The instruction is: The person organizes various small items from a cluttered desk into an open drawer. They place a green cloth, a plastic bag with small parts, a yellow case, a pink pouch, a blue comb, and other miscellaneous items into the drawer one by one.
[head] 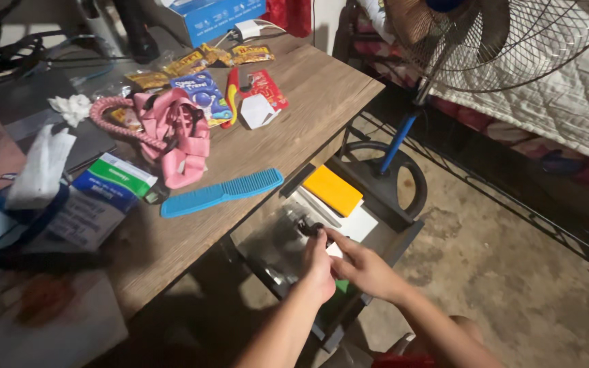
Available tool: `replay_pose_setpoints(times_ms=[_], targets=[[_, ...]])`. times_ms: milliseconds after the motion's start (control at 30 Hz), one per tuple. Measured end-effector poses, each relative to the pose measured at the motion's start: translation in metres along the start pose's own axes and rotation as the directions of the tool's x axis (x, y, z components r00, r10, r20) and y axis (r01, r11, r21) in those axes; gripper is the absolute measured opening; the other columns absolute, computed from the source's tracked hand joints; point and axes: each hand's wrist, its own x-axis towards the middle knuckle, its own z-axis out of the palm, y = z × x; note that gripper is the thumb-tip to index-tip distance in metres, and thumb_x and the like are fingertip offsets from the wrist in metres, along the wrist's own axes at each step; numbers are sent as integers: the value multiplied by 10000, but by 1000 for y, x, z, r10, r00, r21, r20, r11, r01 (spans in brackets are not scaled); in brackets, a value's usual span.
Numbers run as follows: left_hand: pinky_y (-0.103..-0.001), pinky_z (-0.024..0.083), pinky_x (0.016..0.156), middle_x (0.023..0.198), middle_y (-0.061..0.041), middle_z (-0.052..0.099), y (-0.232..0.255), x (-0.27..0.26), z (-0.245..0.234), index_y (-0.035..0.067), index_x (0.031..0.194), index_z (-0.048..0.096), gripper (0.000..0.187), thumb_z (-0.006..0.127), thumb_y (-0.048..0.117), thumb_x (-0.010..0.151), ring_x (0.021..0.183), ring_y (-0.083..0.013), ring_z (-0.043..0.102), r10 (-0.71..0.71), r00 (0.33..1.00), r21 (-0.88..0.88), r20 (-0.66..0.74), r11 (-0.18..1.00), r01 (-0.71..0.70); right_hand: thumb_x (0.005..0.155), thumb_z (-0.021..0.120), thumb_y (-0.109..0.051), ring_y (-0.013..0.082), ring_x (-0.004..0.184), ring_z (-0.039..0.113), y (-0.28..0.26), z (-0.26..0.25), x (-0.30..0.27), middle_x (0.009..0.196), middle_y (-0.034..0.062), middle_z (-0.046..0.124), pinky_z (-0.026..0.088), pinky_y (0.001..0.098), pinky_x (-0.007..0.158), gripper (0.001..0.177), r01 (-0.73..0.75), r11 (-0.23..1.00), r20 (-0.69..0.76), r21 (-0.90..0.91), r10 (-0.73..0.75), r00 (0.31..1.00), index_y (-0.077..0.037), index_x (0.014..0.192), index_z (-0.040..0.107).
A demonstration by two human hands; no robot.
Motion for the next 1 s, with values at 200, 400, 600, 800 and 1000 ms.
replay_pose_setpoints(times_ms=[200, 400, 600, 800, 1000], targets=[[-423, 409, 1107, 1484, -97, 527, -20, 70, -3, 161, 1396, 483, 437, 493, 387, 1023, 1379, -260, 498, 73, 994, 159, -77, 985, -60, 896, 715, -148, 257, 1234, 632, 37, -16, 45, 1397, 166, 621, 480, 337, 1022, 698, 371, 898, -109, -235, -404, 908, -58, 1528, 434], [-478, 351, 1213, 1506, -189, 506, -3, 134, -19, 28, 1301, 594, 409, 589, 337, 1033, 1413, -381, 463, 687, 676, 877, 267, 117, -465, 869, 690, -92, 325, 1160, 642, 61, -37, 97, 1308, 182, 632, 493, 364, 1015, 697, 402, 871, -131, -281, -450, 883, -36, 1519, 446], [-527, 290, 1123, 1507, -244, 425, 23, 123, -25, -12, 1492, 447, 672, 617, 269, 905, 1367, -441, 384, 707, 601, 881, 373, -67, -468, 876, 714, -102, 369, 1159, 638, 64, -36, 145, 1305, 211, 626, 513, 401, 979, 682, 427, 818, -57, -385, -482, 874, -30, 1501, 452], [-542, 289, 1191, 1473, -204, 538, 52, 121, -25, 6, 1494, 458, 555, 537, 252, 1002, 1387, -384, 461, 644, 623, 882, 444, -191, -432, 886, 698, -77, 395, 1198, 622, 64, -20, 187, 1341, 223, 612, 518, 408, 1011, 601, 500, 717, -135, -485, -626, 768, -38, 1455, 507], [-508, 340, 1159, 1427, -177, 549, 63, 116, -44, 144, 1461, 517, 501, 469, 344, 1004, 1370, -365, 472, 506, 833, 974, 221, -155, -164, 868, 647, -197, 468, 1291, 439, 66, 16, 198, 1482, 258, 428, 379, 522, 1083, 608, 215, 655, -219, -724, -514, 829, -9, 1424, 490]])
